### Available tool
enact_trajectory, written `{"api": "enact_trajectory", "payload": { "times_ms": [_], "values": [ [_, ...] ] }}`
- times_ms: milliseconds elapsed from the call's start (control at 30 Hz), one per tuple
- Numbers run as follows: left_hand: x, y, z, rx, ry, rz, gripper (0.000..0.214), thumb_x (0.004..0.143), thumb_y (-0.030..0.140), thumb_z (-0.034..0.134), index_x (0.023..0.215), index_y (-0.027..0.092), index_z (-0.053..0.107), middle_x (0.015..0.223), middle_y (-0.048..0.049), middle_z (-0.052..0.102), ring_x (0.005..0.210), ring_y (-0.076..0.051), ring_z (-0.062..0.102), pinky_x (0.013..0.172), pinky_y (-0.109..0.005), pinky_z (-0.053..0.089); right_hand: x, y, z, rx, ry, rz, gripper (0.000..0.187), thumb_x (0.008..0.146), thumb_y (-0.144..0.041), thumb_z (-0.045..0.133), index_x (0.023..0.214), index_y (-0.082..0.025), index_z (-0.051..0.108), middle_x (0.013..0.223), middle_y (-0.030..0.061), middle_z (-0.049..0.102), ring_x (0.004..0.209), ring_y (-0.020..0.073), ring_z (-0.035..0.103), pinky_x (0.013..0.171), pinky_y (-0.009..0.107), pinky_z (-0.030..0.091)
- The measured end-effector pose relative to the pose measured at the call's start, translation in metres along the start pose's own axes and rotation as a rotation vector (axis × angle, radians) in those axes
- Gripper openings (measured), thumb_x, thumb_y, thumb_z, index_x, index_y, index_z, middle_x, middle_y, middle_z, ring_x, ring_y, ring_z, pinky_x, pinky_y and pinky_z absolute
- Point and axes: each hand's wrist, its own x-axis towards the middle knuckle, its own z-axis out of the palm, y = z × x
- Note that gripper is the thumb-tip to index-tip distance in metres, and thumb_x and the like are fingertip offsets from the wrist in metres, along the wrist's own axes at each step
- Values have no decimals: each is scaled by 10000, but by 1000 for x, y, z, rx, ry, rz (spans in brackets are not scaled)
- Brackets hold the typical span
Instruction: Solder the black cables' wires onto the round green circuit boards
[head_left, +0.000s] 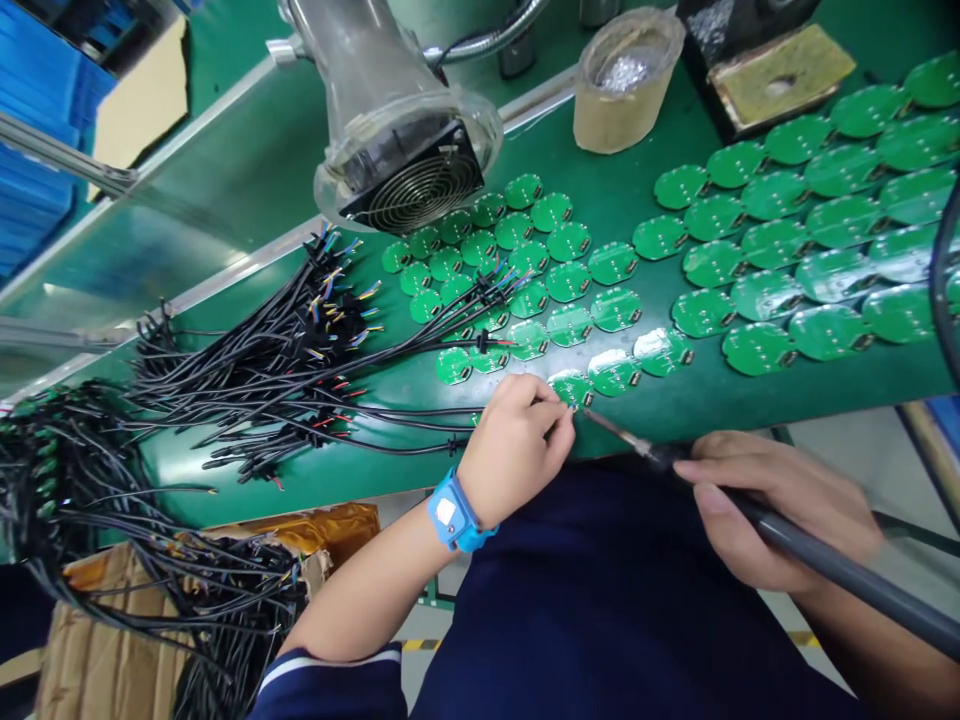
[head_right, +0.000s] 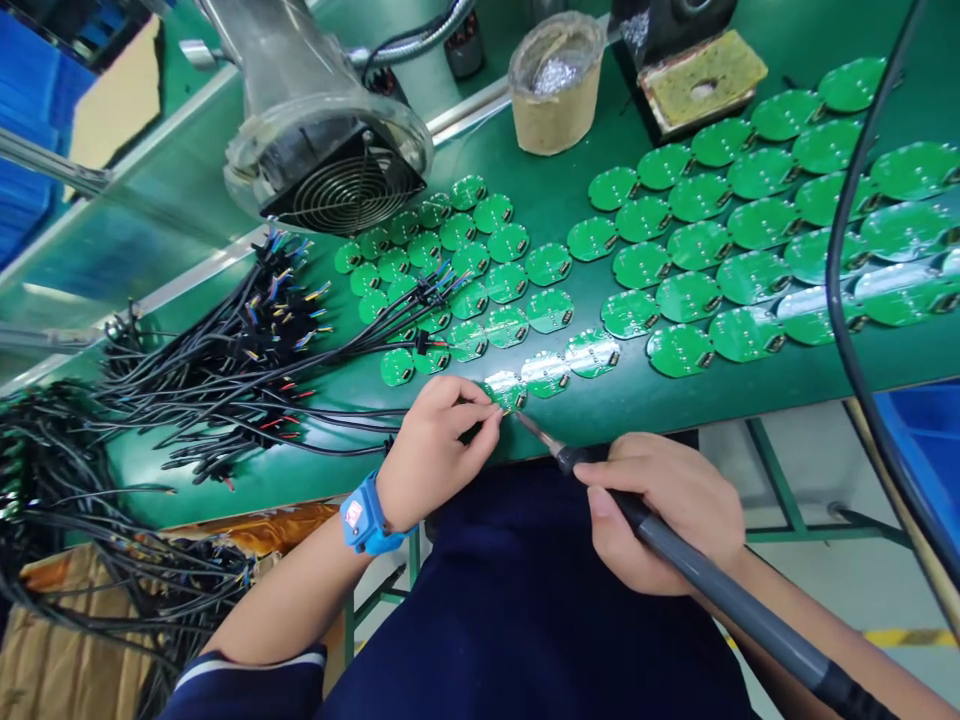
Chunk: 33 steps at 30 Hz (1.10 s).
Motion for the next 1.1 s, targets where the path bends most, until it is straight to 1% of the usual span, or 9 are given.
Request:
{"api": "enact_trajectory", "payload": {
  "times_ms": [133, 267, 433, 533, 633, 767, 933, 1033, 1100],
  "values": [
    [-1, 0, 4, 13, 32, -22, 154, 863, 184, 520, 772, 159, 642, 821, -61, 573, 819, -166, 528, 773, -331, 477, 5, -3, 3, 9, -23, 44, 160, 746, -133, 529, 863, -198, 616, 574, -12, 555, 528, 139, 574, 504, 281, 488],
    [-3, 0, 8, 25, 56, -26, 145, 864, 177, 514, 768, 149, 617, 835, -68, 574, 842, -170, 530, 783, -331, 479, 10, -5, 4, -3, -30, 2, 167, 745, -119, 532, 871, -195, 610, 585, -7, 564, 535, 138, 579, 487, 270, 482],
    [-4, 0, 8, 30, 56, -26, 130, 864, 171, 513, 777, 145, 606, 845, -68, 578, 846, -170, 531, 779, -325, 477, 12, -4, 5, -29, -41, -34, 197, 735, -114, 532, 890, -214, 600, 585, -12, 553, 531, 140, 569, 481, 274, 480],
    [-4, 0, 7, 34, 57, -30, 132, 866, 171, 510, 772, 152, 601, 847, -67, 581, 840, -172, 533, 772, -328, 479, 10, -4, 6, 1, -89, -7, 206, 729, -116, 525, 897, -215, 591, 580, -20, 539, 509, 130, 546, 477, 277, 468],
    [-4, 0, 8, 38, 66, -38, 121, 862, 170, 518, 782, 146, 606, 848, -73, 585, 839, -173, 536, 766, -324, 481, 10, -6, 7, -47, -124, -5, 169, 739, -141, 507, 865, -216, 590, 581, -14, 541, 508, 132, 544, 462, 274, 452],
    [-4, 0, 9, 41, 73, -31, 117, 856, 160, 530, 785, 123, 616, 846, -83, 584, 845, -177, 541, 778, -322, 480, 10, -8, 6, -87, -170, -11, 149, 748, -155, 491, 837, -217, 594, 559, -21, 524, 467, 116, 508, 442, 257, 437],
    [-3, -1, 8, 46, 63, -29, 118, 857, 169, 533, 780, 125, 611, 836, -79, 578, 837, -178, 542, 776, -324, 483, 3, -8, 1, -58, -45, 11, 177, 771, -127, 515, 912, -197, 596, 606, -10, 552, 583, 136, 586, 524, 259, 486],
    [-4, -1, 8, 39, 65, -33, 112, 857, 169, 531, 778, 136, 604, 842, -74, 577, 838, -177, 544, 780, -326, 485, 3, -8, 1, -70, -13, 32, 178, 768, -130, 536, 917, -201, 604, 622, -5, 561, 599, 139, 585, 542, 264, 491],
    [-4, -1, 8, 35, 72, -45, 108, 856, 169, 529, 774, 143, 595, 844, -72, 576, 836, -177, 544, 777, -328, 486, 7, -9, 4, -102, -16, -2, 161, 767, -137, 538, 899, -199, 607, 610, -8, 560, 571, 130, 574, 530, 256, 485]
  ]
}}
